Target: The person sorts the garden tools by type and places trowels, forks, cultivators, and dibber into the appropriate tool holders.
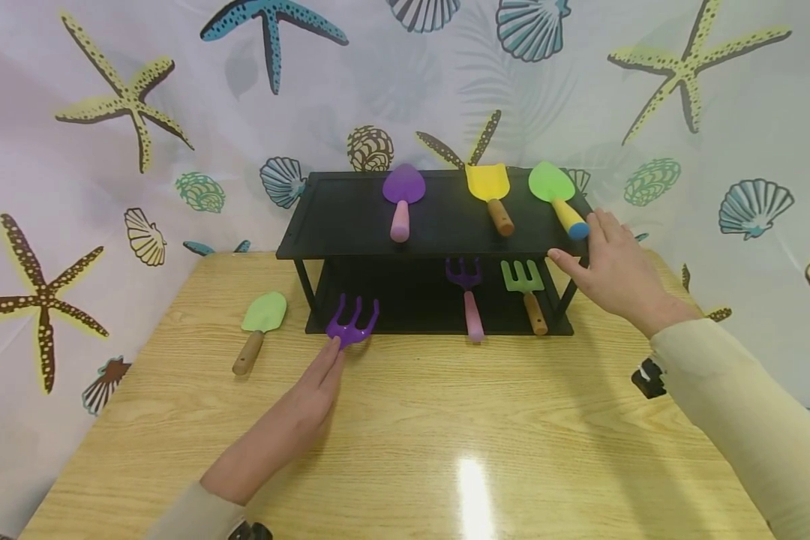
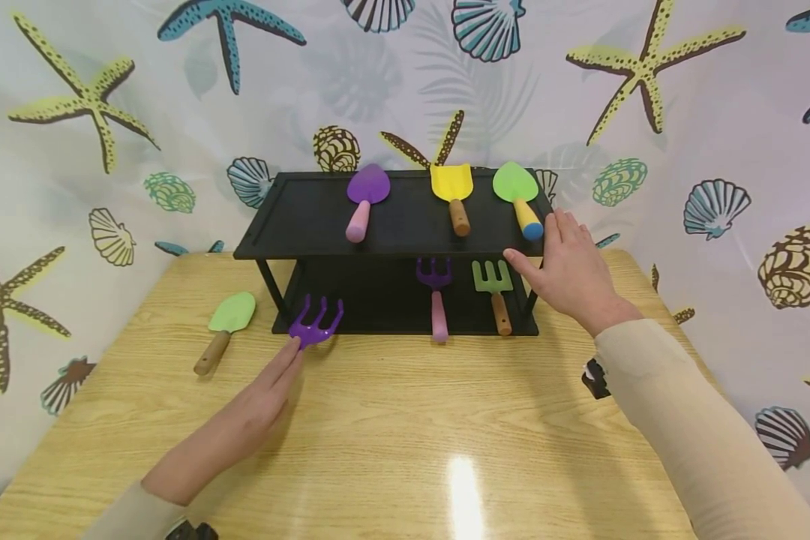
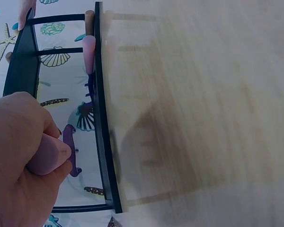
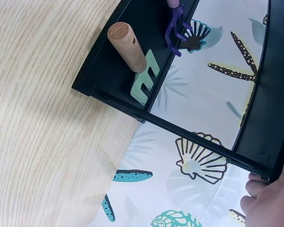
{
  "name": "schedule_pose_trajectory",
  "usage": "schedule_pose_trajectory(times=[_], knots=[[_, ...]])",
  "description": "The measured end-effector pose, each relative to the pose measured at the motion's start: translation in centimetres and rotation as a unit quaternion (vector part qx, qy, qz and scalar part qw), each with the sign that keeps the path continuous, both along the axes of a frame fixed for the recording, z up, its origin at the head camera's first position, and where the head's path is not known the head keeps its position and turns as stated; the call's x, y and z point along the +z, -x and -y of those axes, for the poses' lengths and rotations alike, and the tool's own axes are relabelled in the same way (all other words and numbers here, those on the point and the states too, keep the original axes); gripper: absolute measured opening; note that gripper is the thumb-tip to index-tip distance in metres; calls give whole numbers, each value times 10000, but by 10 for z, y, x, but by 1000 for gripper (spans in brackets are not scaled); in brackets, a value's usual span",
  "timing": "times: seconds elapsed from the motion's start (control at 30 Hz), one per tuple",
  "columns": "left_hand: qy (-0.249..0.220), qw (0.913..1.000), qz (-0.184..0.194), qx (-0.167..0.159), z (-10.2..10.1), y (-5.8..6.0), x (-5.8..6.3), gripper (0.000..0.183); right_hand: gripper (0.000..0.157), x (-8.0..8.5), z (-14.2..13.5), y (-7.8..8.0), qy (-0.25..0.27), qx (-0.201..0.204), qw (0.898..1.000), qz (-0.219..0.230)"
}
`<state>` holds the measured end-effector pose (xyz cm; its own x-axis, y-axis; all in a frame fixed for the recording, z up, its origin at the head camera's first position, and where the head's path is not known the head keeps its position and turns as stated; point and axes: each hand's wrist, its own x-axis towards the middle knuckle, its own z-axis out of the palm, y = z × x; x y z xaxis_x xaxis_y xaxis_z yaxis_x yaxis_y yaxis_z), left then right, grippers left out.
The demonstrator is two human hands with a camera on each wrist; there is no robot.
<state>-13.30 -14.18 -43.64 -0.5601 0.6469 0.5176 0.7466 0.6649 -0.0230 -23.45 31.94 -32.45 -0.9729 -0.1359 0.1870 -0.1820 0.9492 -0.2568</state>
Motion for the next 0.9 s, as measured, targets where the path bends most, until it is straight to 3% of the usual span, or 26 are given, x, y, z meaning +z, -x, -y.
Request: schedule_pose_trajectory(times=[0.17,0.4,0.57,0.77,0.9], knots=[[216,9985,465,166,-10,11,5,45,103,0,-1,0,-21,8,10000,3],[93,9975,676,159,-23,29,7,44,102,0,-1,0,1,28,10000,-38],[-65,9936,1101,237,-32,42,7,42,102,0,0,0,-12,3,10000,-32],[171,9874,1492,491,-44,57,9,44,103,0,0,0,-10,-9,10000,3],[358,9899,1249,571,-51,69,8,43,103,1,0,0,-11,-39,10000,50]])
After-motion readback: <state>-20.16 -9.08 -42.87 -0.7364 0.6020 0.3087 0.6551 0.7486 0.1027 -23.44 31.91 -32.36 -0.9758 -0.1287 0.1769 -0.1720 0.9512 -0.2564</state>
